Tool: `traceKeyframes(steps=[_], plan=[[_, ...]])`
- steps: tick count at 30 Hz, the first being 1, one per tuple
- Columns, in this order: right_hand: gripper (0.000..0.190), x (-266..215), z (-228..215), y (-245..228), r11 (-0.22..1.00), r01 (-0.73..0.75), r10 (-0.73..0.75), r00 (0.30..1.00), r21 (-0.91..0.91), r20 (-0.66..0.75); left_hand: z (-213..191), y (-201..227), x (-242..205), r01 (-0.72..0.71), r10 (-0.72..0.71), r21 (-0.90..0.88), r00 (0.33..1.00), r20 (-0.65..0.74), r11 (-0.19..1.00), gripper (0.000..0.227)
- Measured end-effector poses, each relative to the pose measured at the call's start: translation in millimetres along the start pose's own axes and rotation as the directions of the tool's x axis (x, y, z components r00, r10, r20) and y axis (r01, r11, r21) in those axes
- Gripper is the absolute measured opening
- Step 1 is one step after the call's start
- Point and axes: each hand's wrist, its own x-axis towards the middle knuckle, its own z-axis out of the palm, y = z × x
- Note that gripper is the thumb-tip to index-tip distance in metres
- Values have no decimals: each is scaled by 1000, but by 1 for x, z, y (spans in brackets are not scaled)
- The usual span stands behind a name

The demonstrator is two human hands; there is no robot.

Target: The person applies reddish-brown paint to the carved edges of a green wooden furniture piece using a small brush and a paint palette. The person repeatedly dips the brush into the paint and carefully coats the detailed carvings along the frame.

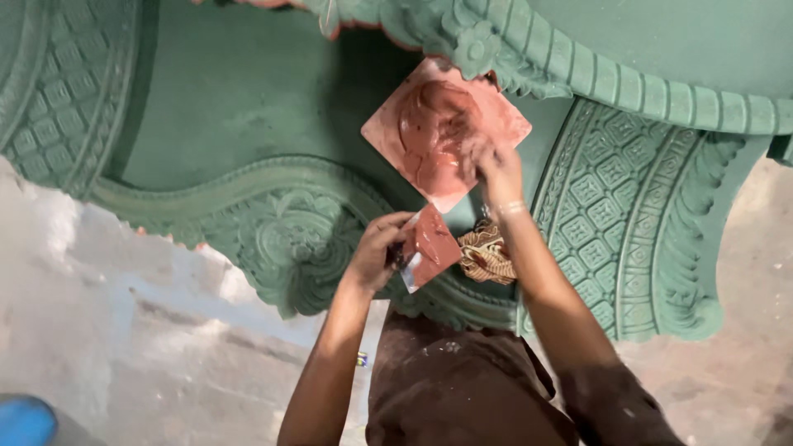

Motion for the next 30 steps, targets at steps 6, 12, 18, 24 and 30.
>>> traceKeyframes(steps=[6,12,18,24,30], plan=[[62,-116,15,-107,628,552,-231,805,-548,546,13,33,26,124,-172,163,929,326,979,39],[62,-128,14,-172,339,468,-266,880,-816,394,34,57,46,157,-267,324,905,330,933,35],[60,-140,11,-164,310,410,-296,899,-858,323,63,67,68,-42,-331,625,820,467,779,33],[56,-151,-25,-146,550,368,-236,930,-750,282,77,43,95,102,-261,505,931,255,857,31],[40,-100,-86,-89,993,55,-51,998,-107,39,98,37,87,29,-26,336,1000,-14,941,35]])
